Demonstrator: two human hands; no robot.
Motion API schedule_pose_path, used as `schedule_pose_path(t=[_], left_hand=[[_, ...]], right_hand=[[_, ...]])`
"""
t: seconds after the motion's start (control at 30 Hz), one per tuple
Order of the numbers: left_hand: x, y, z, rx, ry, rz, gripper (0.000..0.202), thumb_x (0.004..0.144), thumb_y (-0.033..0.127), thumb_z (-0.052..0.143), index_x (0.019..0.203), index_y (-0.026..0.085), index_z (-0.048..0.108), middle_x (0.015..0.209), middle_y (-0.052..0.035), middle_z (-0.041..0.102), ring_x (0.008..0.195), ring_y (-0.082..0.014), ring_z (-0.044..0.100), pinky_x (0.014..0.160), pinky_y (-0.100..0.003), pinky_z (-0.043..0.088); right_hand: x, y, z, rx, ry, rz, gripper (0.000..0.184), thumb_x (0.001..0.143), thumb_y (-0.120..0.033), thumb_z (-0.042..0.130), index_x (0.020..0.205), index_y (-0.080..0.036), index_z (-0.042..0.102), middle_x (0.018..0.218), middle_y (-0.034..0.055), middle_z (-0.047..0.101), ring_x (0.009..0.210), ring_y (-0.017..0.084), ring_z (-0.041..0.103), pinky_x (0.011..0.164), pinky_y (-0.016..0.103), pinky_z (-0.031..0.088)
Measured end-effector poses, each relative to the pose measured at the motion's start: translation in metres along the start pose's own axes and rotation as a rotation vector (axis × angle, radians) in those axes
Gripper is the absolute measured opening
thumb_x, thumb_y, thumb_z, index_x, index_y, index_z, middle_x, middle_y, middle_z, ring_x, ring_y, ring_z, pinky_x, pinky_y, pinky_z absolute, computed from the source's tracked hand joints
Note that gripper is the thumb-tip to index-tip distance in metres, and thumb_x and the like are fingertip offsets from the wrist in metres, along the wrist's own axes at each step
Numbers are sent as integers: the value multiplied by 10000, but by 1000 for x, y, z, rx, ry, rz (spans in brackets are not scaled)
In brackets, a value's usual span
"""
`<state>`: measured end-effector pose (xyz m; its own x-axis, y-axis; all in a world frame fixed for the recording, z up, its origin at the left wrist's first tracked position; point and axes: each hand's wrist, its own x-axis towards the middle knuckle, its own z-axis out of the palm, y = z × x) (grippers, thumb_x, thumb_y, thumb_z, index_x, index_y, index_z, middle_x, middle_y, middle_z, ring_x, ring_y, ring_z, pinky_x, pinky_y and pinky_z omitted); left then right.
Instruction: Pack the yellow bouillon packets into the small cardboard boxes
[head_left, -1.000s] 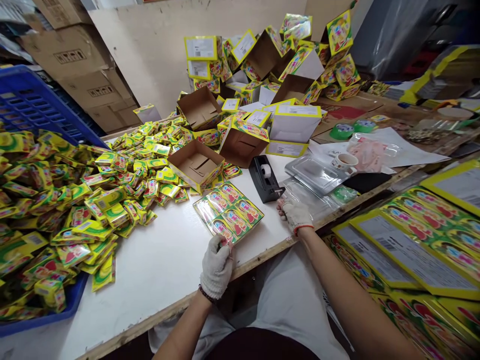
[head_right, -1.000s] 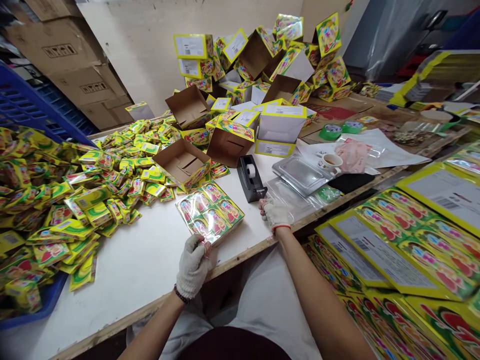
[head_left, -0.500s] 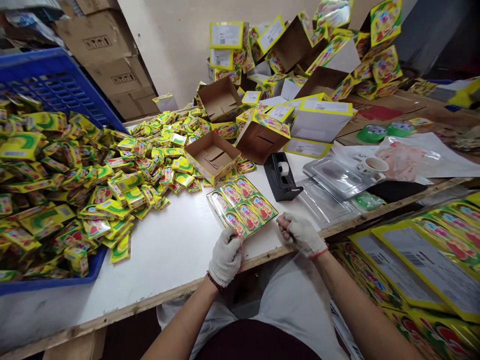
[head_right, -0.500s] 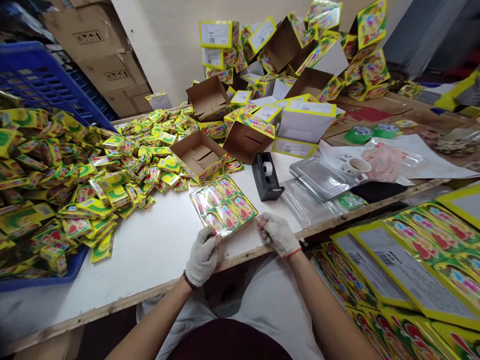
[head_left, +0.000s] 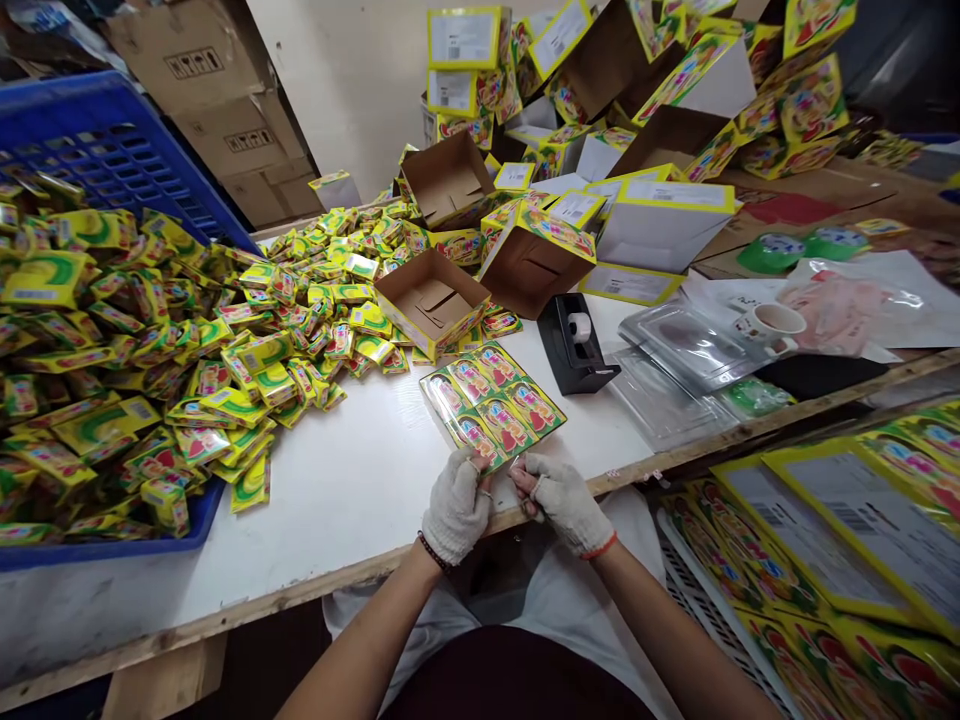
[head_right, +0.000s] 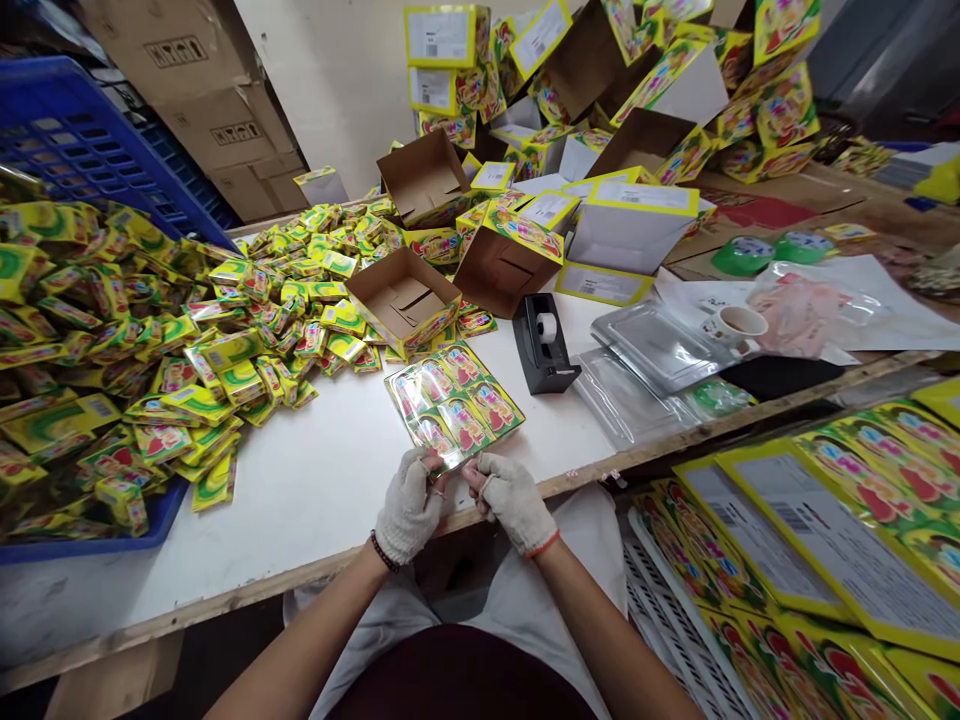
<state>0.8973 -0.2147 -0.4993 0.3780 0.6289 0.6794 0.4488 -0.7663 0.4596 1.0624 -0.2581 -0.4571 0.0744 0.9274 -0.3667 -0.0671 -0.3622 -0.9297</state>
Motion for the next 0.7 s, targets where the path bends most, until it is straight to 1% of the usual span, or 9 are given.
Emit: schedule_pose_path(t=[0.1,0.17,0.23,0.33,0.43,0.5,0.6,0.7], left_hand=[[-6,-4,2,42,-33,27,372,875,80,511,1223,211,521,1075,-91,603,975,-181,639,811,-300,571],[-9,-7,3,78,-115,36,488,840,73,515,1301,234,515,1089,-84,582,962,-180,627,780,-283,565],[-11,-8,2,123,-222,29,549,834,94,528,1354,268,516,1082,-71,558,919,-172,611,732,-258,552],[-11,-7,-1,198,-371,-31,563,863,124,530,1393,313,518,1095,-63,528,887,-161,591,708,-240,540],[-8,-2,-4,244,-476,-117,549,880,129,519,1400,305,530,1140,-77,505,894,-167,588,718,-248,544],[-4,2,-5,251,-505,-142,528,891,141,514,1397,289,538,1155,-86,497,898,-174,590,712,-254,548],[2,9,-8,247,-547,-169,496,908,154,504,1385,283,547,1162,-84,506,937,-177,598,733,-248,553],[6,12,-9,234,-554,-191,448,910,154,508,1338,266,579,1161,-81,520,952,-175,605,745,-240,559]], right_hand=[[2,-2,1,-34,-29,21,471,671,-647,663,661,-212,482,521,-58,469,405,79,426,373,207,296],[4,-1,2,-44,-35,24,462,672,-641,656,656,-214,481,524,-56,469,411,82,430,376,211,296],[6,0,2,-71,-28,12,464,682,-642,651,638,-215,475,518,-52,471,416,86,435,386,218,301],[7,0,0,-131,-31,-27,471,702,-645,638,608,-215,470,489,-46,467,423,89,434,412,228,315],[7,-1,-1,-149,-36,-49,461,712,-635,619,596,-216,466,479,-43,465,429,91,430,424,233,315],[7,-1,-2,-131,-38,-43,445,702,-621,623,596,-216,470,481,-43,462,430,90,426,419,230,304],[4,2,0,-65,-34,3,419,683,-597,651,632,-212,493,504,-50,474,426,85,422,401,222,292],[-2,7,6,8,15,62,416,684,-600,656,652,-211,510,508,-53,491,405,80,410,379,216,277]])
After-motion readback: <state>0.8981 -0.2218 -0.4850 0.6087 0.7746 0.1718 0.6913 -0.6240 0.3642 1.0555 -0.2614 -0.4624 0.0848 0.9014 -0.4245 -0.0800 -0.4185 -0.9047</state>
